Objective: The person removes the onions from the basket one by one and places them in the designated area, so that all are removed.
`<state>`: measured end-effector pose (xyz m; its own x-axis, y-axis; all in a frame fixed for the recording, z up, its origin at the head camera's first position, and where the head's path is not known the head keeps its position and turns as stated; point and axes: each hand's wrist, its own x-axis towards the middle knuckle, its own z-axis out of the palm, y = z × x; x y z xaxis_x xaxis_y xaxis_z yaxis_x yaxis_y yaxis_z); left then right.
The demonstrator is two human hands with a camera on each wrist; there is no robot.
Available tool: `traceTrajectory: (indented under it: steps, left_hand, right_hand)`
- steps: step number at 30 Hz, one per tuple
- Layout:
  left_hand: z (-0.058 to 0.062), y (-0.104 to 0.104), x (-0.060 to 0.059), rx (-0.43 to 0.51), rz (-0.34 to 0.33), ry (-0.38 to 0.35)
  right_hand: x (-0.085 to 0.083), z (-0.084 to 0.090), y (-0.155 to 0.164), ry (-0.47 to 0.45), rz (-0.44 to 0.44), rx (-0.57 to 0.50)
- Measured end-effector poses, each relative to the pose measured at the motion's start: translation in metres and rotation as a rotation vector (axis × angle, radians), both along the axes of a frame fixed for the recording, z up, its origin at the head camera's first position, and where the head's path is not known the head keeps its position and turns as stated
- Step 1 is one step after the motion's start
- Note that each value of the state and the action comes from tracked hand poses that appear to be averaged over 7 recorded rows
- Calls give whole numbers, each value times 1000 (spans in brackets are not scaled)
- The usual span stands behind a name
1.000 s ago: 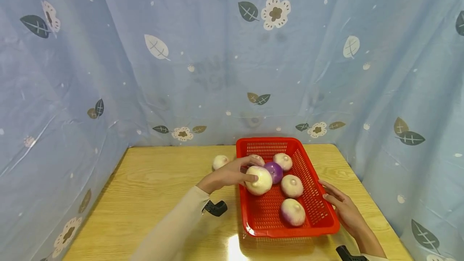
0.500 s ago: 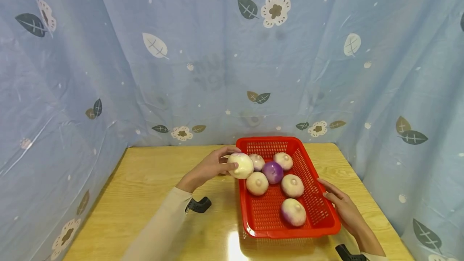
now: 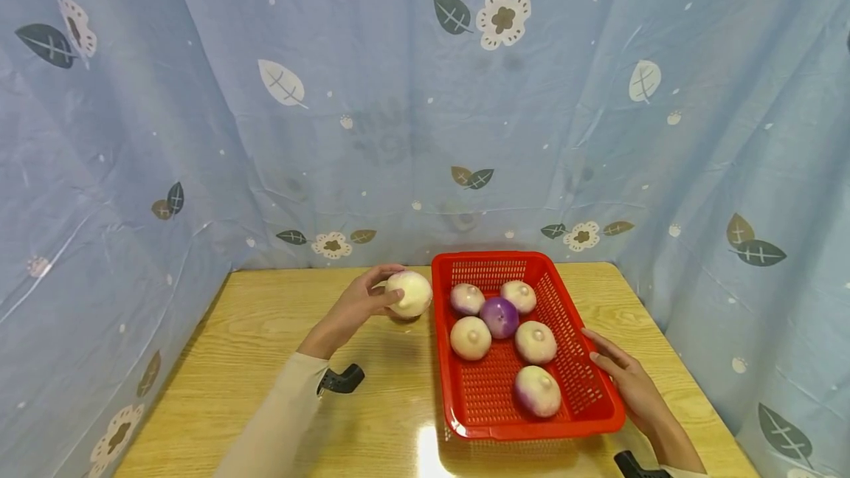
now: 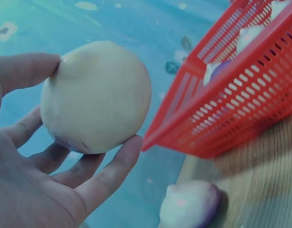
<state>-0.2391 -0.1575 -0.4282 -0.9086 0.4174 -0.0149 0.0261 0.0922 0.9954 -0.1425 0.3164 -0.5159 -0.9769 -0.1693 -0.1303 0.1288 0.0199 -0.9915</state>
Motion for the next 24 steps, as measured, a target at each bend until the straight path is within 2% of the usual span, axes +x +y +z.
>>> traceTrajectory:
  steps: [6, 12, 19, 24]
  left_hand:
    - [-11, -14, -5, 19, 88, -20]
    - [-25, -25, -10, -9, 200, -25]
    - [-43, -37, -17, -38, 281, -57]
    - [-50, -42, -24, -67, 320, -100]
  right_hand:
    - [1, 0, 0, 6, 10, -21]
    - [1, 1, 1, 11, 18, -5]
    - [-1, 0, 4, 3, -3, 7]
    - [-2, -2, 3, 10, 8, 1]
